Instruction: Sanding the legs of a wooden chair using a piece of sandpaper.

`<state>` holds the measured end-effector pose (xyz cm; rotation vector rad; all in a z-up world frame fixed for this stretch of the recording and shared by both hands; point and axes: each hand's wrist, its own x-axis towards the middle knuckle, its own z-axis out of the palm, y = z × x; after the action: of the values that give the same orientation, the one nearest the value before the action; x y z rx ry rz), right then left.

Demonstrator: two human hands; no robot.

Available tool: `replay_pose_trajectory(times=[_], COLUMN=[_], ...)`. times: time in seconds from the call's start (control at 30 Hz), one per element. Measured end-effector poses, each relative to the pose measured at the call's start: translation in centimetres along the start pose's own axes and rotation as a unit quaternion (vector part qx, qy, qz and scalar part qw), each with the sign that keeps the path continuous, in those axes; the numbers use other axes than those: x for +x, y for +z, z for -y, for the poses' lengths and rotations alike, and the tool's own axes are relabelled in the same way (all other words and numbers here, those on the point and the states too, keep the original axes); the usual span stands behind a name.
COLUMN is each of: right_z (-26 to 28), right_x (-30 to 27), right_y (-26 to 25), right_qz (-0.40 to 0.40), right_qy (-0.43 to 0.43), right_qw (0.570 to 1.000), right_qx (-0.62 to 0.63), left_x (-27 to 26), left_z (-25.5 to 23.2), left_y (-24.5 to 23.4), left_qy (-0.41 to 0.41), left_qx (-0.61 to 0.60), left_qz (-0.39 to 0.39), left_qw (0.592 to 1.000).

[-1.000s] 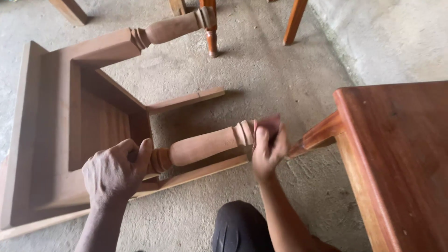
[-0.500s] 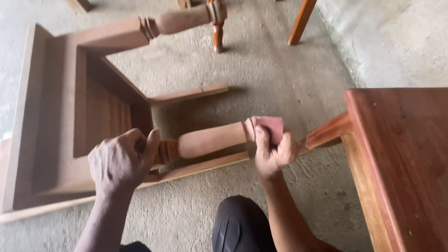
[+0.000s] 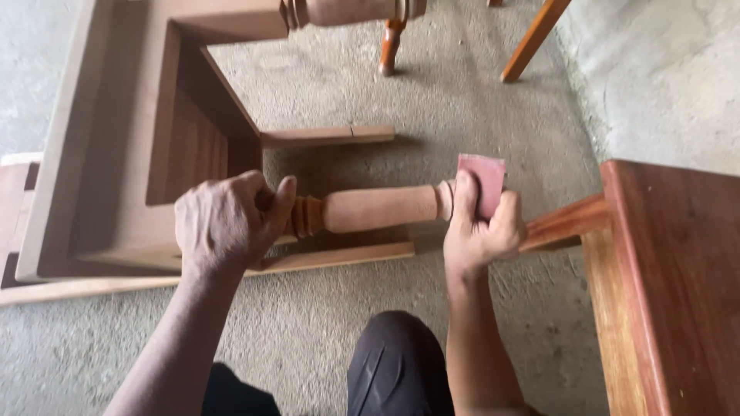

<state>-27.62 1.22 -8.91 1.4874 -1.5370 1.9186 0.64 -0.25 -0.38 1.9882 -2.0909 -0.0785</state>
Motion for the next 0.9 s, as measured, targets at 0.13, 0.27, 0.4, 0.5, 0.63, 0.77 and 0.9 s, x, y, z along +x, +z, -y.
replay_pose_trajectory(times=[0.13,0.27,0.4,0.5,0.63,0.77,0.9], right_z=[1.3,0.3,-3.8,-4.0,-1.0,-1.8,-2.4], right_x=[-0.6,-0.1,-4.7,-8.4,-3.4,0.2,-2.2], right_y=[-0.9,-0.5,-1.3,-4.6,-2.9,-0.8,-1.2], right_qz=[-0.002,-0.015,-0.020,0.013,0.016,0.052,0.024], right_qy=[-0.028,-0.079,-0.055,0.018,0.049,0.022,0.021], right_qw=[0.999,0.994,0.995,1.000,0.998,0.998,0.999], right_qx=[0.033,-0.067,-0.076,-0.001,0.042,-0.006,0.029], left_x=[0.1,-0.2,-0.2,-0.3,-0.4,-0.5,-0.3], left_z=[0.2,-0.1,-0.2,-0.4,-0.2,-0.2,0.1], left_y=[-0.5,-0.3,-0.7,-0.8,-0.6,-0.5,-0.4], left_qy=[0.011,-0.002,-0.004,-0.011,-0.014,-0.012,-0.005], left_qx=[-0.010,0.000,0.002,-0.004,-0.001,-0.008,-0.014], left_qz=[-0.034,-0.005,-0.008,-0.008,-0.002,-0.007,-0.017], left_qw=[0.999,1.000,1.000,1.000,1.000,1.000,1.000])
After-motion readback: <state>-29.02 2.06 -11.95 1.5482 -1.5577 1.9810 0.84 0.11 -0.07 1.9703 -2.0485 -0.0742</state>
